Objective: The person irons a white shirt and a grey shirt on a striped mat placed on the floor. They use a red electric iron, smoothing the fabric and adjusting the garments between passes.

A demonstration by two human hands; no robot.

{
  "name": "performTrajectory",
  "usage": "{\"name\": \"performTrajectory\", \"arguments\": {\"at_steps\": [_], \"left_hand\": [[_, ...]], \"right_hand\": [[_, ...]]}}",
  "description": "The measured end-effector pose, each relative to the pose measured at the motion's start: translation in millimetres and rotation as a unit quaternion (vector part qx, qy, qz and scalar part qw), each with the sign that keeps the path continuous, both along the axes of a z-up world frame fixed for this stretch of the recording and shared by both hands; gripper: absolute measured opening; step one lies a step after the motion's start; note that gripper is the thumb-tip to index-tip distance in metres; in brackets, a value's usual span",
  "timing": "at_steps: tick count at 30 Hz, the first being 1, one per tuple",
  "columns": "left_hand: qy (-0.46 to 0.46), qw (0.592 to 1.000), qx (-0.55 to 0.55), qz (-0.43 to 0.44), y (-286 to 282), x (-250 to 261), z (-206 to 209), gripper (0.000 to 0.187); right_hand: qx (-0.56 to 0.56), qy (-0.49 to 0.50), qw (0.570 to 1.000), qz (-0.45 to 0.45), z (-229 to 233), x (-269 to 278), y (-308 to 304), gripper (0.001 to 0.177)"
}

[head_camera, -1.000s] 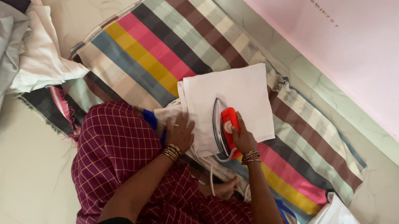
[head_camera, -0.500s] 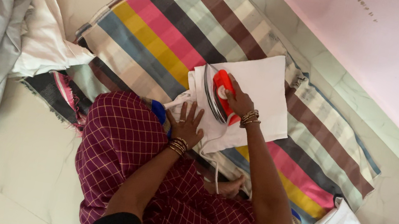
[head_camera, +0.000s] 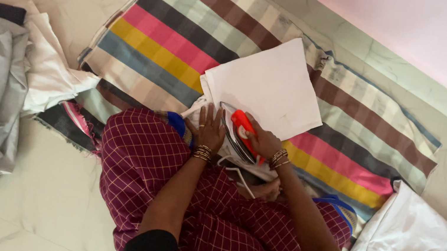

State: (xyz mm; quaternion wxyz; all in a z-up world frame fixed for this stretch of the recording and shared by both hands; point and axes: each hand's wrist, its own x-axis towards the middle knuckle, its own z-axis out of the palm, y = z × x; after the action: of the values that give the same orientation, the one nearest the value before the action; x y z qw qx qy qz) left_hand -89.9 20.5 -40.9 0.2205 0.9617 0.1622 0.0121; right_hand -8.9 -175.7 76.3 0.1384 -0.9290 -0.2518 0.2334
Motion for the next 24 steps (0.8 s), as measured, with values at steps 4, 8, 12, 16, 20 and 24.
{"name": "performTrajectory", "arguments": {"at_steps": [4, 8, 12, 16, 20, 24], "left_hand": [[0.034, 0.998, 0.049, -0.034, 1, -1, -1, 0.064], [0.02, 0.994, 0.09, -0.057, 2, -2, -9, 0.065], [0.001, 0.992, 0.107, -0.063, 2, -1, -4, 0.069], [0.03, 0.984, 0.112, -0.133, -2, -8, 11, 0.073], [0.075, 0.98, 0.104, -0.151, 0, -4, 26, 0.074], [0.111, 0.975, 0.127, -0.143, -5, -6, 34, 0.073]], "right_hand": [[-0.033, -0.019, 0.997, -0.067, 4, -8, -29, 0.067], [0.029, -0.072, 0.986, -0.15, 1, -9, -43, 0.065], [-0.002, -0.061, 0.989, -0.134, -7, -26, -30, 0.065], [0.01, -0.07, 0.985, -0.156, -10, -37, -34, 0.066], [0.017, -0.068, 0.96, -0.271, -6, -16, -53, 0.067], [0.027, -0.044, 0.929, -0.368, -1, 1, -58, 0.068]]}}
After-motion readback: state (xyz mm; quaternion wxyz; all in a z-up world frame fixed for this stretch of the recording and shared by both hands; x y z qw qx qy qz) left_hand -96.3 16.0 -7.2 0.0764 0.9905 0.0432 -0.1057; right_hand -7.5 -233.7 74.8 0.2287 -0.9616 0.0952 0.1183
